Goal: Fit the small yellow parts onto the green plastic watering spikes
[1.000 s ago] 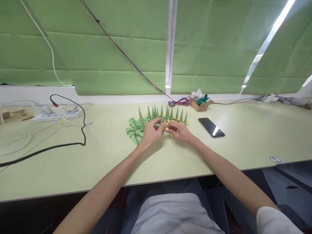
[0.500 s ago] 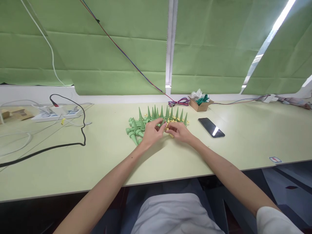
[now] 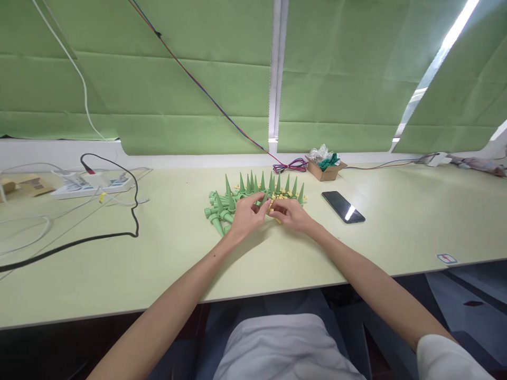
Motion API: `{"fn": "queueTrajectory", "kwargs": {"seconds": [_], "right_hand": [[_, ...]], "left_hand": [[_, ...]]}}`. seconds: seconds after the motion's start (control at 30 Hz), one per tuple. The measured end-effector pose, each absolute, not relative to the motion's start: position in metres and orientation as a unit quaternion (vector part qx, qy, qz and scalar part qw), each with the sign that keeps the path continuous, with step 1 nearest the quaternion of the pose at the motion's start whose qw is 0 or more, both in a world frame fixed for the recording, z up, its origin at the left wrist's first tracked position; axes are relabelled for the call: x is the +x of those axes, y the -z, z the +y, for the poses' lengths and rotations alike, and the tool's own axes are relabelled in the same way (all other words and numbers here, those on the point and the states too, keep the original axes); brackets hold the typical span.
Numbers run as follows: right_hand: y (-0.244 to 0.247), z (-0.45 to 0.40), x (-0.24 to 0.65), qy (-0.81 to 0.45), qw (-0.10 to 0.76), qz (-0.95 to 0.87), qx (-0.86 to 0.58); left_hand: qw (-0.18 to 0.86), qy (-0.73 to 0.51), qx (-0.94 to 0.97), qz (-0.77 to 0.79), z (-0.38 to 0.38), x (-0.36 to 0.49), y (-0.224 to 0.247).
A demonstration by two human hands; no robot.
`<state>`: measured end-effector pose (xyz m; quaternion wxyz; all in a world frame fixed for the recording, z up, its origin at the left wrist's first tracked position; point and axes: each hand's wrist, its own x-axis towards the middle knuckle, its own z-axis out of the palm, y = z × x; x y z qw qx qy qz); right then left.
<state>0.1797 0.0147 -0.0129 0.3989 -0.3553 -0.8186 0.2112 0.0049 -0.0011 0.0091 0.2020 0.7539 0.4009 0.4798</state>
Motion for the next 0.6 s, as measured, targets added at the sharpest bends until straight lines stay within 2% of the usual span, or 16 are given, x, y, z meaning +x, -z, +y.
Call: {"fn": "queueTrajectory", "kwargs": {"seconds": [0.6], "right_hand": [[0.0108, 0.0118, 0.1774, -0.241, 0.406, -0.804, -0.36]], "left_hand": [[0.207, -0.488, 0.748, 0.4, -0.0013, 0.0049, -0.0087]]}}
